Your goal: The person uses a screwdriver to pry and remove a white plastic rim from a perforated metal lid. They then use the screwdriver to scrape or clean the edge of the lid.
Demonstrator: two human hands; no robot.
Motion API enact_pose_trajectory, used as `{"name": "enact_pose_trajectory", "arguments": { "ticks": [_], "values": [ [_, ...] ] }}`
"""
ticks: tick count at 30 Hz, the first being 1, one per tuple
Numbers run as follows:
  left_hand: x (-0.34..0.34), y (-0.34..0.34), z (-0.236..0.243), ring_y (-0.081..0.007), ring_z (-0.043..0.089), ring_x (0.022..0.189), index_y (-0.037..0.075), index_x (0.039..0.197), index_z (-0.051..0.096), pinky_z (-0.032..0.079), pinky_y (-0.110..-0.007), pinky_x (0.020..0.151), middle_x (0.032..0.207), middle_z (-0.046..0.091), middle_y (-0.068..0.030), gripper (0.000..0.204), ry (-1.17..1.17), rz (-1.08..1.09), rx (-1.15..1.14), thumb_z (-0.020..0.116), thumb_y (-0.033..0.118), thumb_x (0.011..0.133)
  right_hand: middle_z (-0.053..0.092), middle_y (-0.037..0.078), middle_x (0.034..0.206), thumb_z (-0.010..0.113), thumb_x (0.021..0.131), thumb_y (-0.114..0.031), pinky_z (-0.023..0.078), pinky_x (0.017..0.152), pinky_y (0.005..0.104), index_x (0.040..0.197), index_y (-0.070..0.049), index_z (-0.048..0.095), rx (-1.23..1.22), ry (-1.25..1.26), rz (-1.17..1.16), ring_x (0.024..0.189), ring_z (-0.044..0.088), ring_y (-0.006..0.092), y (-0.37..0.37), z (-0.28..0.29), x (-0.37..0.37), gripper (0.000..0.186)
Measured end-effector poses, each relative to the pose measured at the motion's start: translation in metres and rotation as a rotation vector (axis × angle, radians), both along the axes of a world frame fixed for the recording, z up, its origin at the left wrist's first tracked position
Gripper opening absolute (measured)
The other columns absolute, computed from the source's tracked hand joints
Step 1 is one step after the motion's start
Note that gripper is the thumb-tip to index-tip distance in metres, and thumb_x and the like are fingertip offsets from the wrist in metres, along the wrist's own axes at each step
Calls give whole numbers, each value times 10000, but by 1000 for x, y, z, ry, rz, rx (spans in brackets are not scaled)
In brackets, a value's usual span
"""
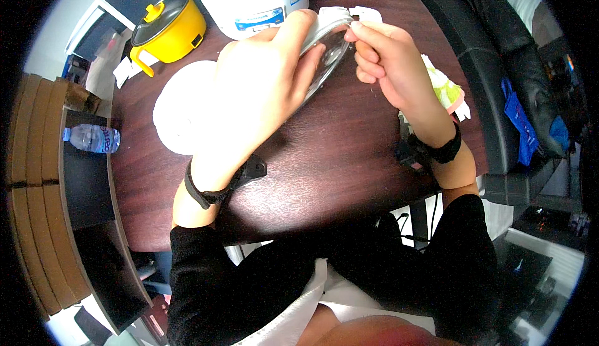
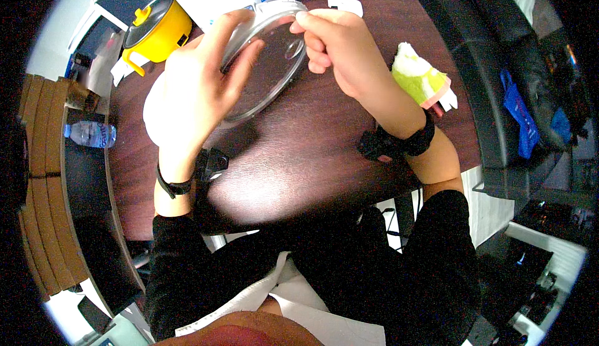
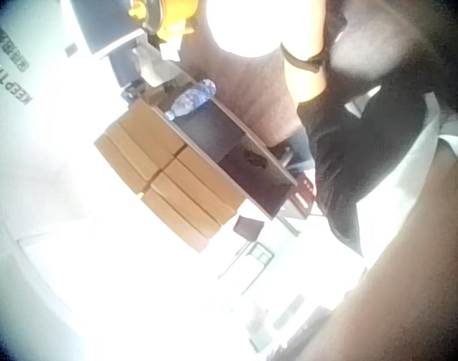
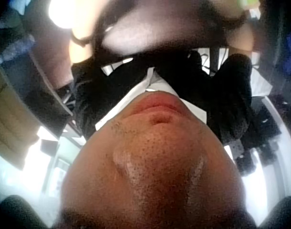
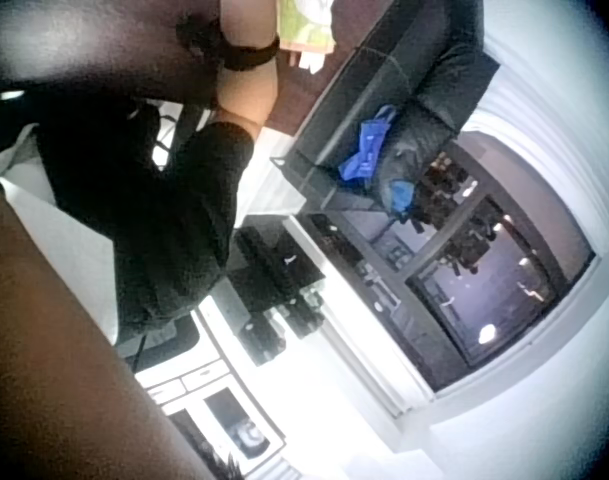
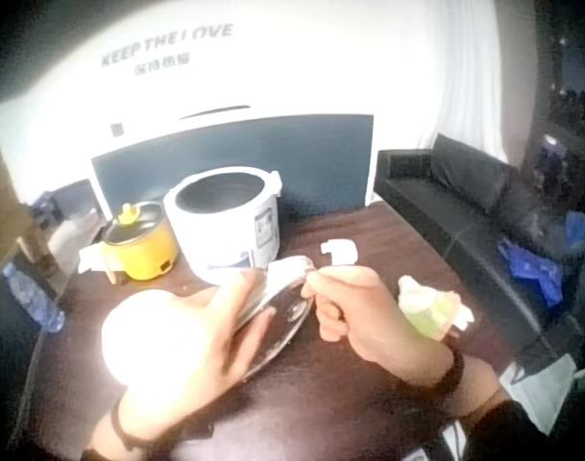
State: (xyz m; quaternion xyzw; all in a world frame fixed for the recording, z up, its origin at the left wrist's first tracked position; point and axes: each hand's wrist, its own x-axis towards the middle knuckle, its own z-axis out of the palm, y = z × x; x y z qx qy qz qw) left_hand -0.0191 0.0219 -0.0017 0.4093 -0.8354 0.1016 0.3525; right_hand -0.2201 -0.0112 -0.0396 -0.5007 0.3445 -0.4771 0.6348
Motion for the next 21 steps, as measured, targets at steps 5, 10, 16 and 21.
{"name": "enact_pose_trajectory", "arguments": {
  "ticks": [5, 10, 16, 21],
  "values": [
    [1, -1, -1, -318, 647, 604, 73, 1046, 557, 514, -373, 546, 702, 636, -159, 236, 28, -11, 29, 636, 206, 869, 505, 11, 565, 551, 940, -220, 395, 460, 271, 837, -8, 592, -9, 50, 56, 473, 482, 105, -1, 2, -2, 239],
    [2, 0, 1, -325, 649, 629, 70, 1047, 554, 514, -386, 558, 710, 635, -164, 239, 20, -8, 59, 634, 209, 870, 596, 139, 644, 554, 916, -212, 475, 549, 423, 835, -44, 586, -910, 976, -501, 609, 607, 328, 5, 1, 8, 189],
    [1, 1, 1, -335, 645, 634, 63, 1049, 548, 513, -392, 564, 710, 632, -166, 248, -6, -16, 5, 637, 204, 865, 585, 92, 617, 549, 922, -215, 450, 496, 353, 836, -50, 581, -724, 795, -410, 545, 591, 247, 0, -4, 6, 189],
    [2, 1, 4, -333, 647, 639, 60, 1041, 551, 513, -390, 570, 712, 633, -167, 247, -3, -20, 58, 641, 205, 862, 577, 61, 620, 549, 924, -212, 426, 469, 300, 871, -54, 586, 274, -341, 198, 514, 570, 184, 1, 0, -3, 171]
  ]
}}
